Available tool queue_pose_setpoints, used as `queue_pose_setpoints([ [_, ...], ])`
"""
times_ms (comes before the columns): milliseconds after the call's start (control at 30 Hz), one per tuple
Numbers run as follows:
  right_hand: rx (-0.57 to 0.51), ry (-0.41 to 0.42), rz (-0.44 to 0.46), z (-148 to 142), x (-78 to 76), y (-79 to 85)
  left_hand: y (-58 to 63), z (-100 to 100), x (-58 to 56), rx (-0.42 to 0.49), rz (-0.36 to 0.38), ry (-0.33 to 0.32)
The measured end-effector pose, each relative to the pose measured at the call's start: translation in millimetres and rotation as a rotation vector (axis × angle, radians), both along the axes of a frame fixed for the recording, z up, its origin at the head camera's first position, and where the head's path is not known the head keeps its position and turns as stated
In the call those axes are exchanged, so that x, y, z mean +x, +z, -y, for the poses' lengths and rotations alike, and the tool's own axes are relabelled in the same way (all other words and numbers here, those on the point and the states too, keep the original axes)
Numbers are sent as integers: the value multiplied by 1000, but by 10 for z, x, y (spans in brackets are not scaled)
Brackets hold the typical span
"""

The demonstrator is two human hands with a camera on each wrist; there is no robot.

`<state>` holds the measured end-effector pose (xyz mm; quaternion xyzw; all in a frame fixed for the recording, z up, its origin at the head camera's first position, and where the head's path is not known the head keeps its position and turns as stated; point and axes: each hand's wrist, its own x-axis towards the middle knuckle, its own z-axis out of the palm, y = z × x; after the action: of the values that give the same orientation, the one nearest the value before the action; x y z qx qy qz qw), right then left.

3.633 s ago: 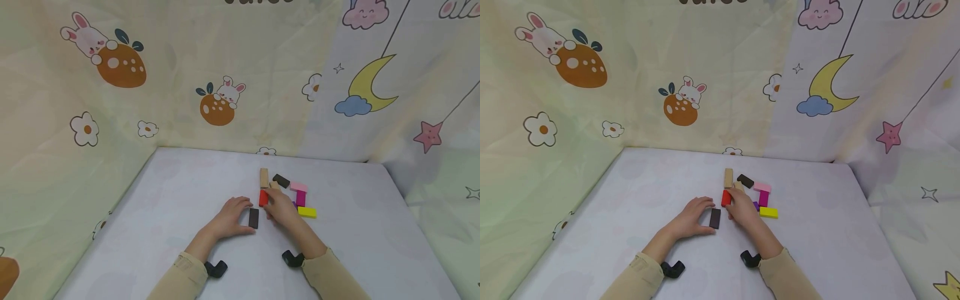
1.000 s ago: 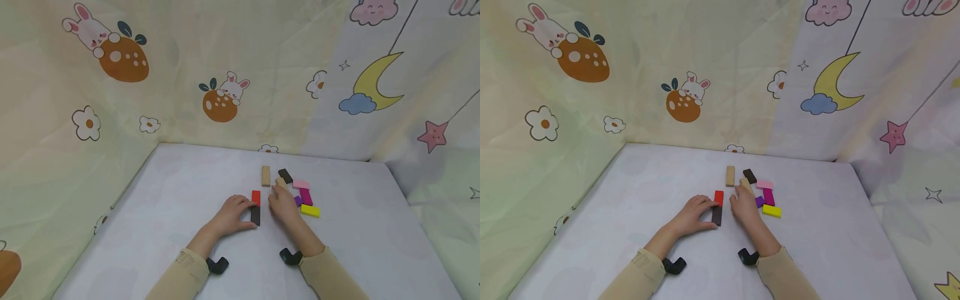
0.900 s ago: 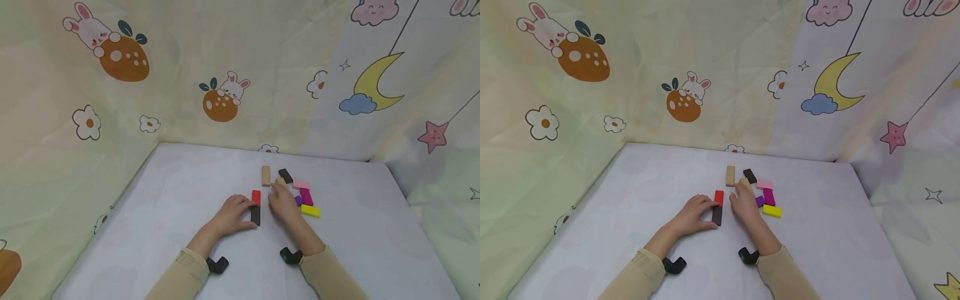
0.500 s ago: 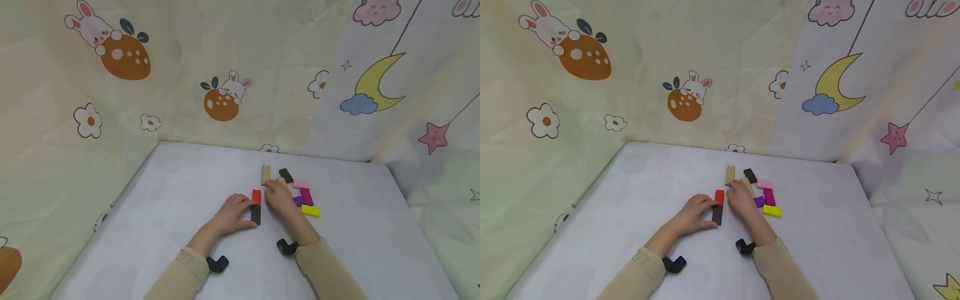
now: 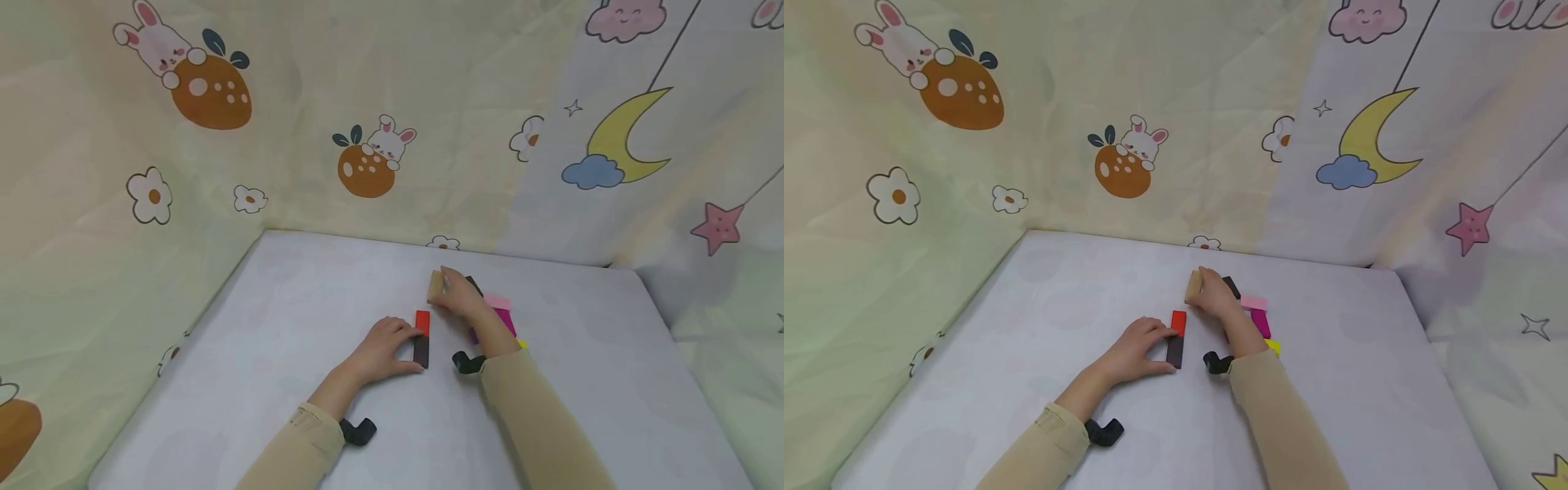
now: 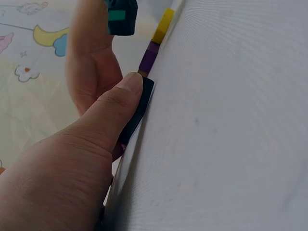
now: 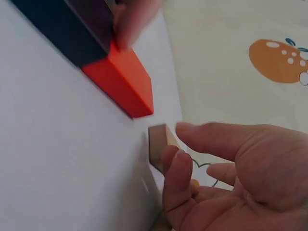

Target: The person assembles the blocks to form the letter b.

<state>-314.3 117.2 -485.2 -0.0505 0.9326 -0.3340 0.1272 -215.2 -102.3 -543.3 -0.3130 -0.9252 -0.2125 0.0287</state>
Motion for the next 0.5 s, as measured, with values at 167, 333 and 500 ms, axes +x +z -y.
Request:
queue_pose_setpoints([
  [167,36,79,50,-38,-100,46,1,-5,2,-4,-17,-4],
  [333,74,111,43,-32,-137,38,2,-8,-7,0,-12,-5],
  [500,88,135,47,-6,-162,29,2,-3,-2,-19,14,10],
])
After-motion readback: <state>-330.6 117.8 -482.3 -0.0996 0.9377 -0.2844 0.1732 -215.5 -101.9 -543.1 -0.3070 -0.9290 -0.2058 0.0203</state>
